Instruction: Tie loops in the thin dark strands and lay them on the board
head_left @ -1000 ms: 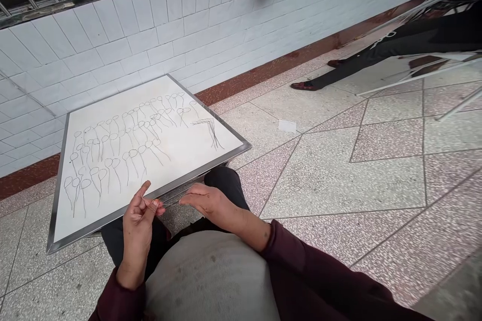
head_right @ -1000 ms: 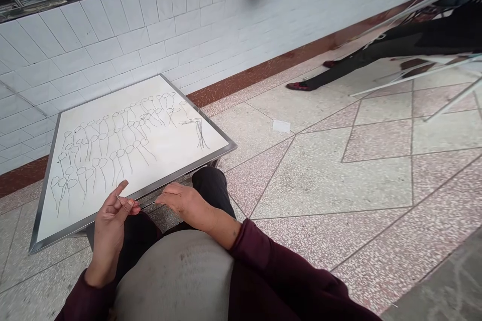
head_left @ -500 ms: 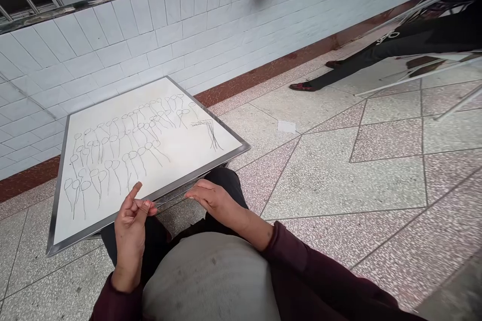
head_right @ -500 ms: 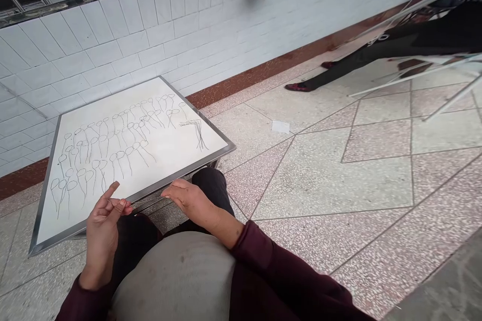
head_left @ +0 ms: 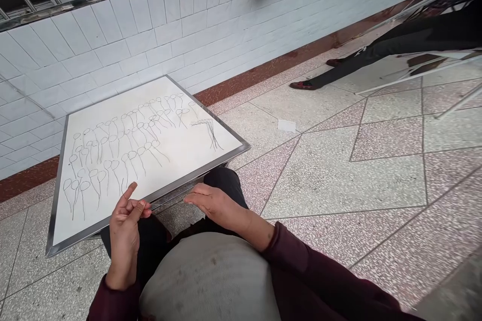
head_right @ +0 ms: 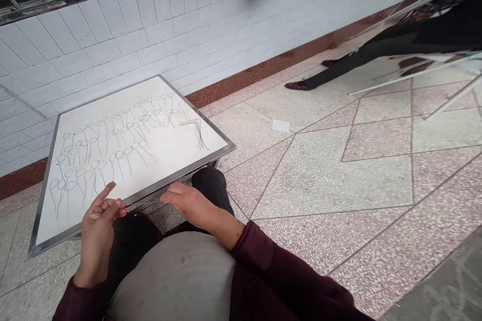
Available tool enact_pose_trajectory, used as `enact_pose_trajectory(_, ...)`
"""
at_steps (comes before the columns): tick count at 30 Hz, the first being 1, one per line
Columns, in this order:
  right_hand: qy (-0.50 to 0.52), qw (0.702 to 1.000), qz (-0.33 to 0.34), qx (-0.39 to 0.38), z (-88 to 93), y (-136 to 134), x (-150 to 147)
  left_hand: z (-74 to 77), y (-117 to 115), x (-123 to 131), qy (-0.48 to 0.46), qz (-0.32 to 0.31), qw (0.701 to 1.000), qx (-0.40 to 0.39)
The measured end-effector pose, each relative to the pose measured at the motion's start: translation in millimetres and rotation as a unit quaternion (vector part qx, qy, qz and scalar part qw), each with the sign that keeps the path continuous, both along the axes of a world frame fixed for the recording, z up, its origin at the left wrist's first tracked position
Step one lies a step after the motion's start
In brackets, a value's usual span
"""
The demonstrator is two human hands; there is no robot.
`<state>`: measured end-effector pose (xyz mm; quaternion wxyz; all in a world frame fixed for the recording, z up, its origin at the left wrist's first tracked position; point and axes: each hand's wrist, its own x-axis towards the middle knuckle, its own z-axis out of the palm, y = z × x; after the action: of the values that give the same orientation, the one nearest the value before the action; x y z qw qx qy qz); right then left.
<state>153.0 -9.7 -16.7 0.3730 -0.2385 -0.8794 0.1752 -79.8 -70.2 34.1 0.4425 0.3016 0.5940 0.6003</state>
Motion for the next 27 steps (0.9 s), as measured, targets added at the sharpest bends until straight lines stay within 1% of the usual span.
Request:
enact_pose_trajectory(5,-0.049,0.998,0.006,0.04,3.0,-1,0,1.3,2,-2,-0.003,0.0,1.0,-0.008)
enact_pose_trajectory(8,-0.057,0.997,-0.003,0.042,3.2,2,6,1.4,2,-7,0.006,0.0,1.0,-0.006)
enact_pose_trajectory(12,-0.004,0.998,-0.069,-0.004,4.6,7,20,0.4,2,-20,0.011,0.031,0.999,0.012)
enact_pose_trajectory(14,0.043,0.994,-0.093,-0.037,8.1,9,26,0.7,2,-23,0.011,0.032,0.999,0.018)
enact_pose_trajectory(18,0.111,0.986,-0.108,-0.062,23.2,9,25,4.2,5,-16,0.031,0.026,0.999,0.004)
enact_pose_trajectory(20,0.12,0.985,-0.103,-0.066,32.5,8,20,5.6,6,-8,0.055,0.014,0.998,-0.004)
enact_pose_trajectory(23,0.119,0.988,-0.074,-0.072,43.2,5,8,4.9,8,6,0.113,-0.02,0.993,-0.001)
enact_pose_trajectory(25,0.111,0.989,-0.053,-0.082,45.5,3,-3,3.6,8,14,0.174,-0.044,0.984,0.001)
enact_pose_trajectory(27,0.095,0.989,-0.04,-0.106,43.6,0,-17,2.9,7,23,0.252,-0.055,0.966,0.0)
